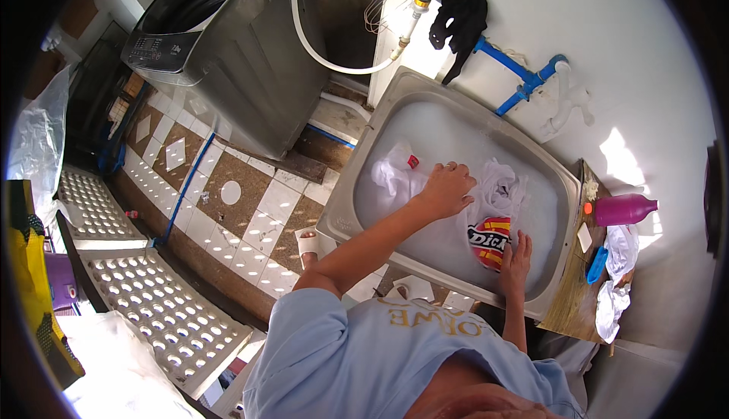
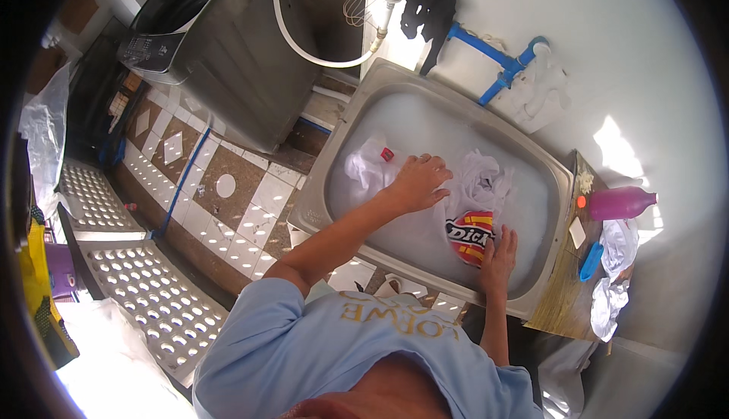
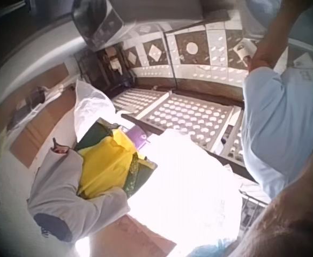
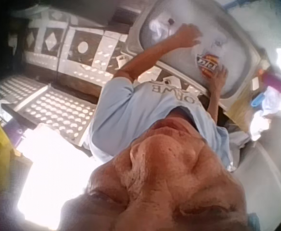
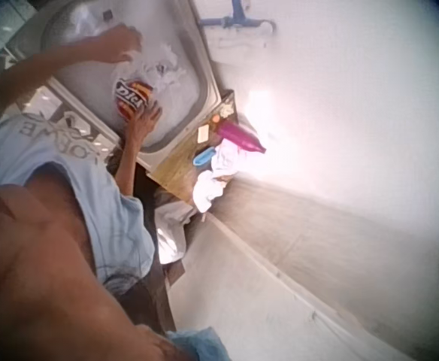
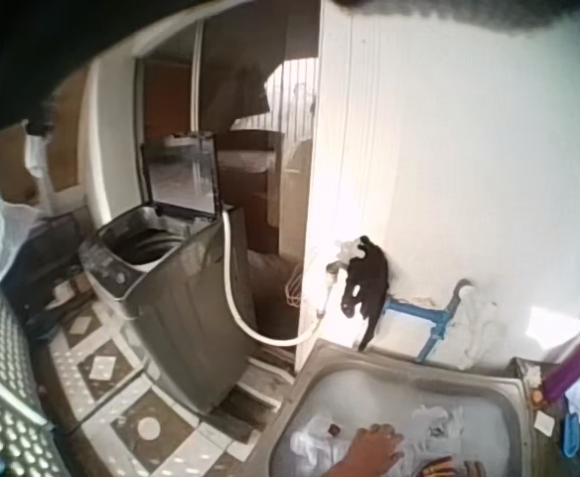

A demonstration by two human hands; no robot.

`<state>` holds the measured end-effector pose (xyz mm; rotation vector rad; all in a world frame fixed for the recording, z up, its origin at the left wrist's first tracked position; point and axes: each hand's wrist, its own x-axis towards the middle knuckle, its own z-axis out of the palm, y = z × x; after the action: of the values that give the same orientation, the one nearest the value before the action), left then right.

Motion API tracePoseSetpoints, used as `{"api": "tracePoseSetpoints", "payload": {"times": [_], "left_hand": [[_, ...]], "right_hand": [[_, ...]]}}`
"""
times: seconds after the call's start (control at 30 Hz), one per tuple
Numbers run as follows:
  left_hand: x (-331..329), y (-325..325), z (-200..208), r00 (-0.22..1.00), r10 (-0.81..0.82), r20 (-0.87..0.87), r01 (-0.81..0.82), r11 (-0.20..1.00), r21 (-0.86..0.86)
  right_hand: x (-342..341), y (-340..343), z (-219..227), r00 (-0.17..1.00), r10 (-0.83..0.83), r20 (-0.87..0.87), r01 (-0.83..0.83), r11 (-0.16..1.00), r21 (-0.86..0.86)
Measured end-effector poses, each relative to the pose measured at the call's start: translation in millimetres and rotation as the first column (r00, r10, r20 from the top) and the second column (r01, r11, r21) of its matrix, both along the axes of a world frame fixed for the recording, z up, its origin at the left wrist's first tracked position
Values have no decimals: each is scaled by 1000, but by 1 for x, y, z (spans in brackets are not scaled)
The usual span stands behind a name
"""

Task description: The person washes white shirts by hand in a sink filled with soapy water, scrubbing localized areas and then placing the items into a washing machine.

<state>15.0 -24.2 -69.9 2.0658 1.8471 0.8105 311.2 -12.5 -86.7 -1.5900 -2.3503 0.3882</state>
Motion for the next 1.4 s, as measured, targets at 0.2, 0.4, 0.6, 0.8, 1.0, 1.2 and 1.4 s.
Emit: {"api": "tracePoseSetpoints", "payload": {"times": [0.2,0.4,0.6,0.8,1.0,1.2,1.4], "left_hand": [[-94,-40,28,989,-137,49,135,990,48],[-160,-40,-23,886,-462,28,462,887,17],[-179,-39,-22,827,-557,74,549,829,104],[-182,-36,-28,810,-566,155,551,824,130],[-181,-37,-24,823,-552,136,538,834,124],[-180,-36,-22,825,-555,111,551,832,62],[-183,-37,-16,850,-512,122,510,859,53]], "right_hand": [[-38,-72,20,870,-433,236,422,901,99],[-58,-102,-3,807,-578,118,532,800,276],[-64,-98,-7,714,-698,55,670,703,238],[-74,-93,-7,595,-804,-21,795,584,162],[-69,-89,-9,536,-841,-70,844,532,74],[-79,-89,-7,518,-840,160,826,540,161],[-91,-85,0,485,-817,313,814,552,182]]}}
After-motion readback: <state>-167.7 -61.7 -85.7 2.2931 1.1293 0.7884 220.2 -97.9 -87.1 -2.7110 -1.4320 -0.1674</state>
